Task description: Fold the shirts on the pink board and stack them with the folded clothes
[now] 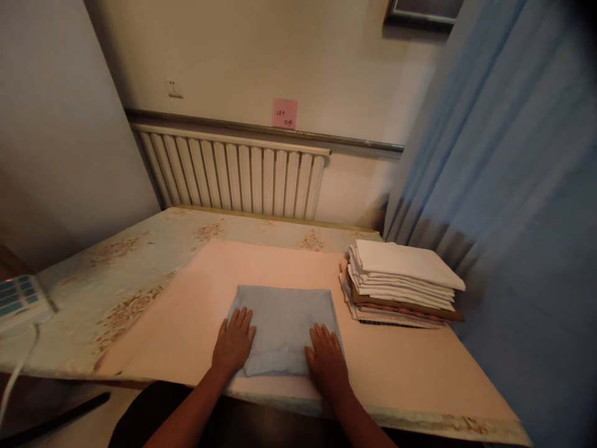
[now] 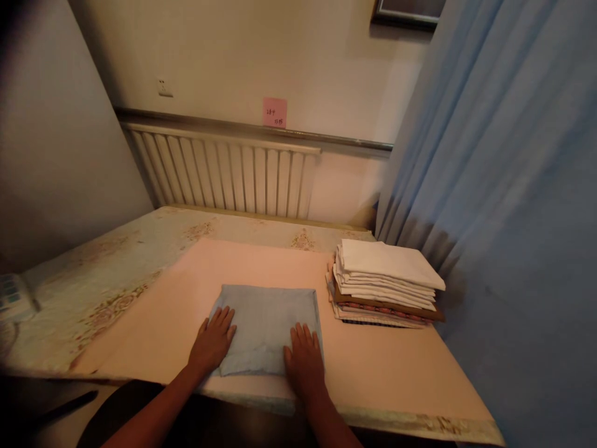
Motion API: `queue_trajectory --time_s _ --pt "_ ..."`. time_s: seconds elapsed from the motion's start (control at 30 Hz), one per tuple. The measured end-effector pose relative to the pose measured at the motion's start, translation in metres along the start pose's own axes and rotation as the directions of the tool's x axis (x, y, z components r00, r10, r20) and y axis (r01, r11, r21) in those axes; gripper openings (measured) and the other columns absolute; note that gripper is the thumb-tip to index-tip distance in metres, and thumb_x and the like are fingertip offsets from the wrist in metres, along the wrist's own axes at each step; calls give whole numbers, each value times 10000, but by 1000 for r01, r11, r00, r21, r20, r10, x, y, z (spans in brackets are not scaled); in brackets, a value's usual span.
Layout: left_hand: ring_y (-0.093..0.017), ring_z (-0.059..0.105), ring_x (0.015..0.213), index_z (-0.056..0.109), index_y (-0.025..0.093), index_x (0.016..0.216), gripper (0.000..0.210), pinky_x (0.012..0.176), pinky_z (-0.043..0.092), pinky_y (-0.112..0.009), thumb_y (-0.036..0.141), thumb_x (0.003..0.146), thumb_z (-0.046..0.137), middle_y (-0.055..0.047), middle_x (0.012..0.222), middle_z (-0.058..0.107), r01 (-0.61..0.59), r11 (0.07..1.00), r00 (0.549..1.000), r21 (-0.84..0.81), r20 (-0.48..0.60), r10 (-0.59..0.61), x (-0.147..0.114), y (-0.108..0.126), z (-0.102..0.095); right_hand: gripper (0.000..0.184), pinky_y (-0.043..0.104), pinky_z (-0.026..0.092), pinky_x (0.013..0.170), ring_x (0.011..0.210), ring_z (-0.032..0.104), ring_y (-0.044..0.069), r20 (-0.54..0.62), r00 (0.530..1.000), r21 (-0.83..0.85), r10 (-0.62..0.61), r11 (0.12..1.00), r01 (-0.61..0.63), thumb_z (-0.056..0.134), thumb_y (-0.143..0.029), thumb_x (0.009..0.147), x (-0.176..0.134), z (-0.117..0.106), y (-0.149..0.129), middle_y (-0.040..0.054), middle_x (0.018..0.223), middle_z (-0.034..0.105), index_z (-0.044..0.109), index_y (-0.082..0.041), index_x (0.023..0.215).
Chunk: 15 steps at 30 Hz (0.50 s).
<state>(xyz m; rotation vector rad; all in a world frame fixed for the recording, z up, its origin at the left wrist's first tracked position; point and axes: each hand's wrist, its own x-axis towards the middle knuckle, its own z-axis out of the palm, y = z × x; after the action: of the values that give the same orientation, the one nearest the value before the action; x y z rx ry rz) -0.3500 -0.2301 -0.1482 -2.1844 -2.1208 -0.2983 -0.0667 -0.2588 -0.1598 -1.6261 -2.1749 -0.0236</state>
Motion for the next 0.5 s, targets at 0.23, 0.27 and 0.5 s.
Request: queue_trajectory --time_s 0.23,0.27,0.5 --pt "-258 262 1415 386 192 1438 532 1134 184 -475 396 956 288 -64 1512 366 4 1000 1000 6 -17 -3 0 2 -3 429 516 281 1105 1346 384 311 66 997 -10 46 999 -46 451 -302 922 12 0 -5 129 1401 496 550 -135 1304" --pt "-259 263 1414 386 193 1438 533 1134 184 -474 396 955 289 -61 1513 363 5 1000 1000 7 -17 -5 0 2 -3 431 520 282 1103 1346 384 315 67 997 0 49 999 -49 453 -309 924 17 -3 -11 130 1399 498 546 -136 1308" --pt "-264 255 1417 375 196 1446 538 1135 176 -480 394 952 293 -54 1518 353 4 1000 1000 30 -6 -3 1 1 -1 489 460 241 1136 1383 324 259 11 984 137 -180 975 177 465 -420 941 53 -8 -60 98 1455 438 470 -191 1374"
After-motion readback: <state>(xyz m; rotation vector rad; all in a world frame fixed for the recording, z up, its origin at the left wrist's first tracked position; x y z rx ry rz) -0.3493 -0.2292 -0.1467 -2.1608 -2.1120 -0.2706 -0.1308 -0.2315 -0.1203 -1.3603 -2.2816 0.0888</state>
